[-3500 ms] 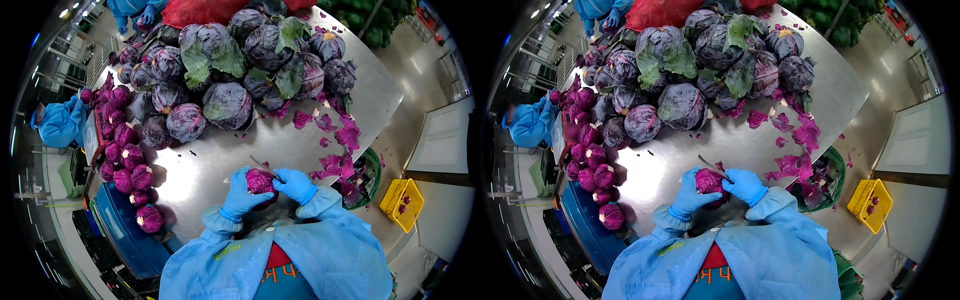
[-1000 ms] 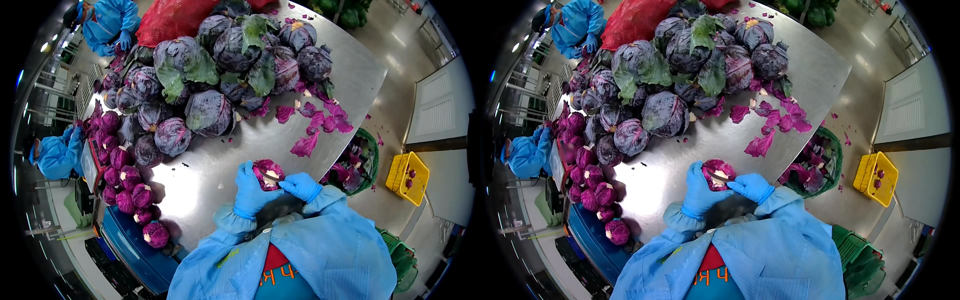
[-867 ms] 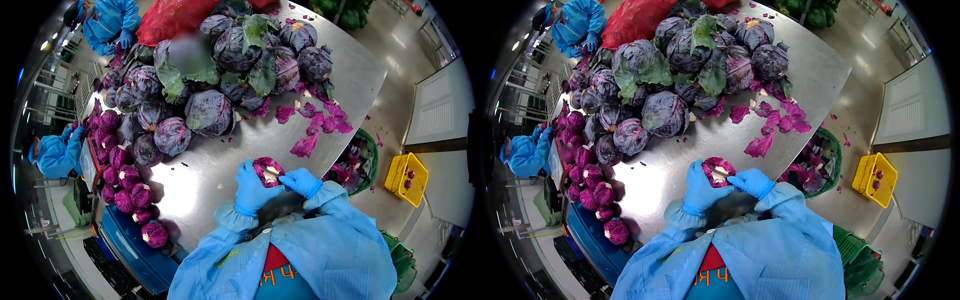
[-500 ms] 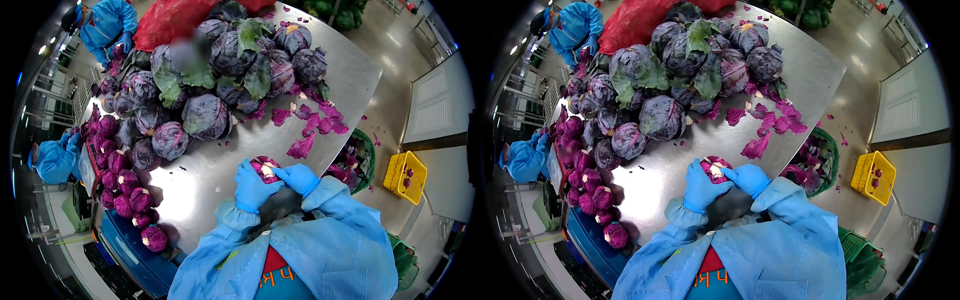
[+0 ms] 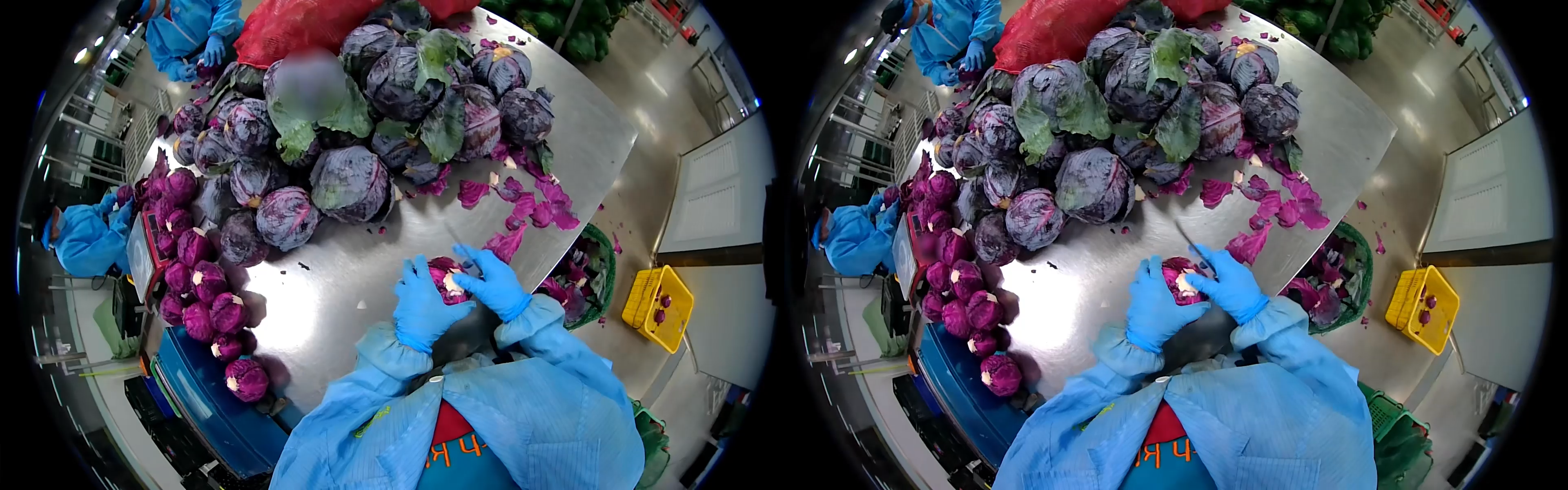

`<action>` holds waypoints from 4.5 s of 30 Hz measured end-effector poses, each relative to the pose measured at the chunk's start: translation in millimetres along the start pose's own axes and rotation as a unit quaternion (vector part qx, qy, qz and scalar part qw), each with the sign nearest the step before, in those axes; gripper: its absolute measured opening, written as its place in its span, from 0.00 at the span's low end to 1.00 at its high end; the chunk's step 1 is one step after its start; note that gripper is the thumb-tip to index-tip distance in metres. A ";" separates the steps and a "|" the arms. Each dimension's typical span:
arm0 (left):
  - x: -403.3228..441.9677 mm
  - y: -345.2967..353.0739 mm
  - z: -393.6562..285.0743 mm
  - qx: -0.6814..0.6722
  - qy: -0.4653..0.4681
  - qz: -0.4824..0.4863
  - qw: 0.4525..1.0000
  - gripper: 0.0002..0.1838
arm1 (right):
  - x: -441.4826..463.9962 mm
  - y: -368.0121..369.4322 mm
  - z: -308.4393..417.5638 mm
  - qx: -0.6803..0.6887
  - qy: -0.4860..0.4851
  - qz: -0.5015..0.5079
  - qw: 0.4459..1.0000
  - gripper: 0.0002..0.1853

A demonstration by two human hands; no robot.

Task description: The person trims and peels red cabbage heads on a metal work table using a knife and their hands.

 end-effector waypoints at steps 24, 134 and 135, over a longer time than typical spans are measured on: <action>-49.0 -5.2 56.1 -0.236 0.130 -0.103 0.958 0.60 | -14.8 -175.2 -123.3 -0.324 0.108 -0.251 0.906 0.24; -82.6 7.9 123.1 -0.499 -0.106 -0.150 0.847 0.43 | 1.5 -57.8 -126.2 -0.292 0.055 -0.174 0.939 0.10; -79.3 18.9 133.4 -0.575 -0.146 -0.137 0.793 0.40 | -8.5 -88.9 -127.9 -0.303 0.057 -0.207 0.929 0.11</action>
Point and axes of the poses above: each hand's wrist, its own x-axis towards the middle knuckle, its own y-axis out of the palm, z = x × y, the point moved 10 cm from there along x, towards the middle knuckle, and after that the axes turned 9 degrees about y, right-handed, at the moved point
